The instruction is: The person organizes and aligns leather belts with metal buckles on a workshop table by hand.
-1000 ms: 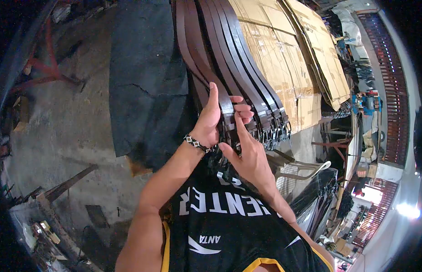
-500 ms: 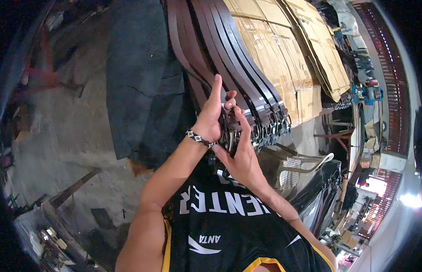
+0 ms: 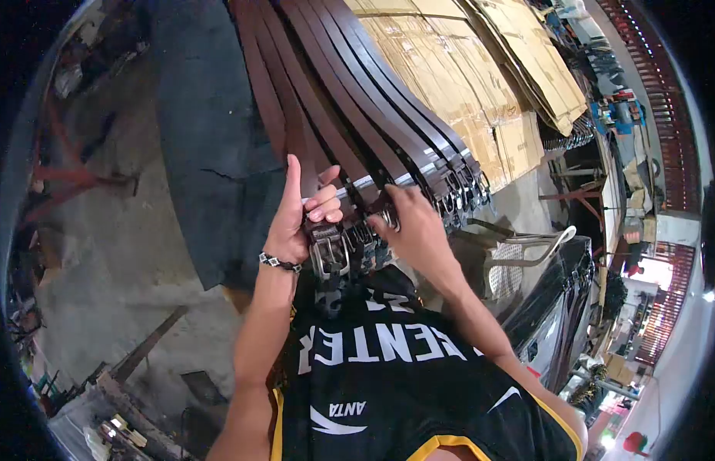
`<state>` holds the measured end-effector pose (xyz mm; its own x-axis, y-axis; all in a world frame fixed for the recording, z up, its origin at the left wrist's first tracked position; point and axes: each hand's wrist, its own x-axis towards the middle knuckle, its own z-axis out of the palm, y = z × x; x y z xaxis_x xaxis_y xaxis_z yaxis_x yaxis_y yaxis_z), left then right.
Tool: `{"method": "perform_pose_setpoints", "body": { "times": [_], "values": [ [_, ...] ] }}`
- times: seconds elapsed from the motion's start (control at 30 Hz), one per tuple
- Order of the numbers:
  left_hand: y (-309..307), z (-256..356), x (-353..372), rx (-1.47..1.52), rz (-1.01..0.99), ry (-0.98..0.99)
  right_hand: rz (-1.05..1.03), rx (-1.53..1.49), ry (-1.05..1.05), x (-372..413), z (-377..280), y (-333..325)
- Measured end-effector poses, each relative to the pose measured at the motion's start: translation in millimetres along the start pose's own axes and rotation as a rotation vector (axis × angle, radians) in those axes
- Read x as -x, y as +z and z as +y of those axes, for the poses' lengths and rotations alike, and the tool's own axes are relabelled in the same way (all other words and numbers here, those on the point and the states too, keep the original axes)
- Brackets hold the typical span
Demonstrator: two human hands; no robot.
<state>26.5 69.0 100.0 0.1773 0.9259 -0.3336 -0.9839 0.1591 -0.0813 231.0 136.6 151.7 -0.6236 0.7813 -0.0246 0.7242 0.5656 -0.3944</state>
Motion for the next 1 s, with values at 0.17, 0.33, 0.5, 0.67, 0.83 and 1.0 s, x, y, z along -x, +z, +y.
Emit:
{"method": "perform_pose_setpoints", "body": {
  "times": [0.17, 0.33, 0.5, 0.67, 0.83, 1.0],
  "values": [
    [-5.5, -5.9, -5.5, 0.038, 0.006, 0.013, -0.041, 0.134, -0.039, 0.9, 1.3, 11.3],
    [0.4, -10.0, -11.0, -0.006, 0.068, 0.027, -0.023, -0.175, 0.120, -19.5, -16.0, -33.8],
    [14.7, -22.0, -26.8, -0.133, 0.180, 0.078, 0.129, -0.471, 0.183, -9.3, -43.1, -76.3],
    [31.9, -25.9, -45.2, -0.147, 0.117, 0.171, -0.070, -0.420, 0.163, 29.9, -61.8, -86.8],
    [35.1, -27.0, -61.4, -0.068, 0.069, 0.164, -0.094, -0.337, 0.187, 42.8, -58.1, -73.4],
    [41.6, -31.5, -60.1, -0.154, 0.145, 0.150, -0.061, -0.278, 0.127, 42.7, -48.2, -66.8]
  ]
}}
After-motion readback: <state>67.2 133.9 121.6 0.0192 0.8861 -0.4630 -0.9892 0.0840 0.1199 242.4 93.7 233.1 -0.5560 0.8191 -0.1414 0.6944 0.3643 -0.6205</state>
